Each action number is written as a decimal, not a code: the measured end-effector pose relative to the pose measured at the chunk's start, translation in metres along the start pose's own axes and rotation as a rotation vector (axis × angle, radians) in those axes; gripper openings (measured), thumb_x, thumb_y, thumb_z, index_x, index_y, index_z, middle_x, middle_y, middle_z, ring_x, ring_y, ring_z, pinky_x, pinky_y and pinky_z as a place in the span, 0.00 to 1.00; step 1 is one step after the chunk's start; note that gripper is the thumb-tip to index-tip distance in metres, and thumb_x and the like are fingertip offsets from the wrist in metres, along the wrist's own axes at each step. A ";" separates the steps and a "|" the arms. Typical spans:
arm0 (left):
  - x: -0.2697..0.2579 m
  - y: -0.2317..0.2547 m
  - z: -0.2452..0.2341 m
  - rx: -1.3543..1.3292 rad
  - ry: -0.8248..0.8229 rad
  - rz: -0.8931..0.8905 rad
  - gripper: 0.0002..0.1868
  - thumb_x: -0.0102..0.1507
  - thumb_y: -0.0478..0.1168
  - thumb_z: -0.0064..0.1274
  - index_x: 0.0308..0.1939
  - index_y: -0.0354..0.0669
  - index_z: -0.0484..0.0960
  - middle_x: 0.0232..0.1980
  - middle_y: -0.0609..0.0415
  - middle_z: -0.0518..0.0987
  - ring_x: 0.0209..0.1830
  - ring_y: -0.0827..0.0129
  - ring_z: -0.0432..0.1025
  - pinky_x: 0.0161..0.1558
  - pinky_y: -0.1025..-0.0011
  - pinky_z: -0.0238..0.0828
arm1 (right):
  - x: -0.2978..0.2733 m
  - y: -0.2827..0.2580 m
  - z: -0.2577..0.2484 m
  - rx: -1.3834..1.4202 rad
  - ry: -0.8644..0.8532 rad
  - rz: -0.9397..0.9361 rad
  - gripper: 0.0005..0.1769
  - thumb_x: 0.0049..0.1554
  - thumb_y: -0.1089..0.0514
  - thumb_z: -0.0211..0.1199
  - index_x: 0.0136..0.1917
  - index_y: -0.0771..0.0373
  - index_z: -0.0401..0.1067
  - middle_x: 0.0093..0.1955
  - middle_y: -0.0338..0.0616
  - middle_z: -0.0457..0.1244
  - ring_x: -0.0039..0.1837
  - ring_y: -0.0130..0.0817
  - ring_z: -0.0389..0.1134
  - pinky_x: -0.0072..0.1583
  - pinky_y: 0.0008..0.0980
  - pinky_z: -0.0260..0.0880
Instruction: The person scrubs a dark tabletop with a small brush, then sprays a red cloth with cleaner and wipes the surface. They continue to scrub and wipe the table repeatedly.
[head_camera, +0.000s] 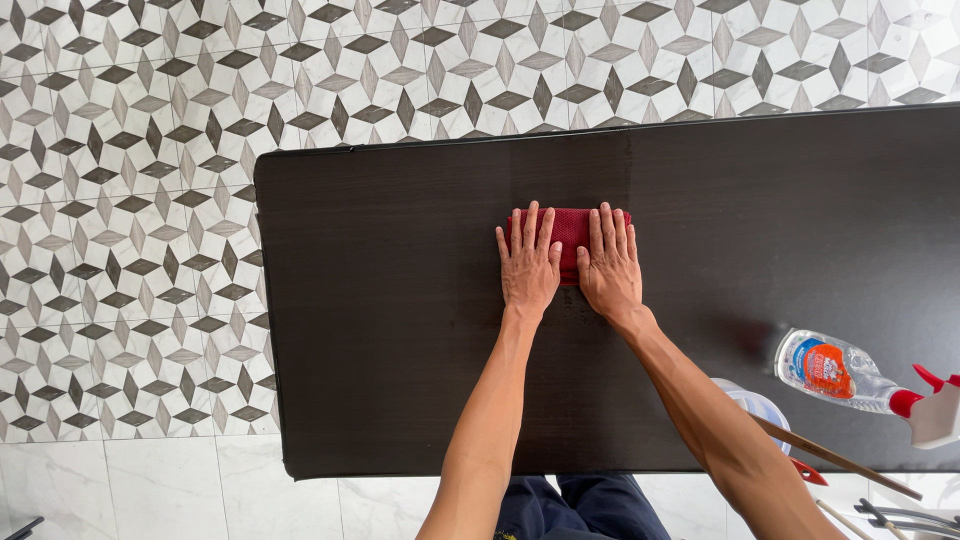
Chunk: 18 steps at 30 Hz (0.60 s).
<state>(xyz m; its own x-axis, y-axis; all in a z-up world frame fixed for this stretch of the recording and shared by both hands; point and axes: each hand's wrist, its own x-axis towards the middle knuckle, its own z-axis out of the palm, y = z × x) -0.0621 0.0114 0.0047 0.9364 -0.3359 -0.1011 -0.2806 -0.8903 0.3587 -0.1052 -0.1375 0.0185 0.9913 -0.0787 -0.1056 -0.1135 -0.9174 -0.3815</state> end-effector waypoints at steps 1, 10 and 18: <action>-0.002 0.000 0.000 0.002 0.003 0.003 0.32 0.74 0.56 0.31 0.82 0.60 0.46 0.85 0.57 0.45 0.85 0.56 0.38 0.80 0.44 0.33 | -0.001 0.000 0.000 -0.003 0.001 -0.004 0.36 0.69 0.46 0.36 0.83 0.68 0.42 0.86 0.56 0.38 0.86 0.49 0.34 0.82 0.49 0.30; -0.009 0.002 0.000 0.010 0.000 0.002 0.32 0.74 0.55 0.31 0.82 0.61 0.45 0.85 0.57 0.44 0.85 0.56 0.38 0.81 0.44 0.33 | -0.008 -0.002 -0.001 0.001 -0.012 0.010 0.36 0.69 0.47 0.36 0.83 0.69 0.42 0.86 0.57 0.38 0.87 0.49 0.33 0.82 0.49 0.30; -0.014 0.004 -0.002 0.020 -0.014 0.000 0.33 0.74 0.55 0.31 0.82 0.60 0.44 0.85 0.56 0.44 0.85 0.55 0.38 0.81 0.44 0.33 | -0.013 -0.004 0.001 0.016 -0.012 0.020 0.36 0.69 0.47 0.37 0.83 0.69 0.43 0.86 0.56 0.38 0.86 0.49 0.33 0.82 0.49 0.30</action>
<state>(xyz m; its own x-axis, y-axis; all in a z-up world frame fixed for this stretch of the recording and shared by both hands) -0.0760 0.0133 0.0098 0.9335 -0.3400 -0.1140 -0.2848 -0.8962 0.3402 -0.1180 -0.1330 0.0207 0.9879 -0.0928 -0.1241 -0.1349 -0.9091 -0.3942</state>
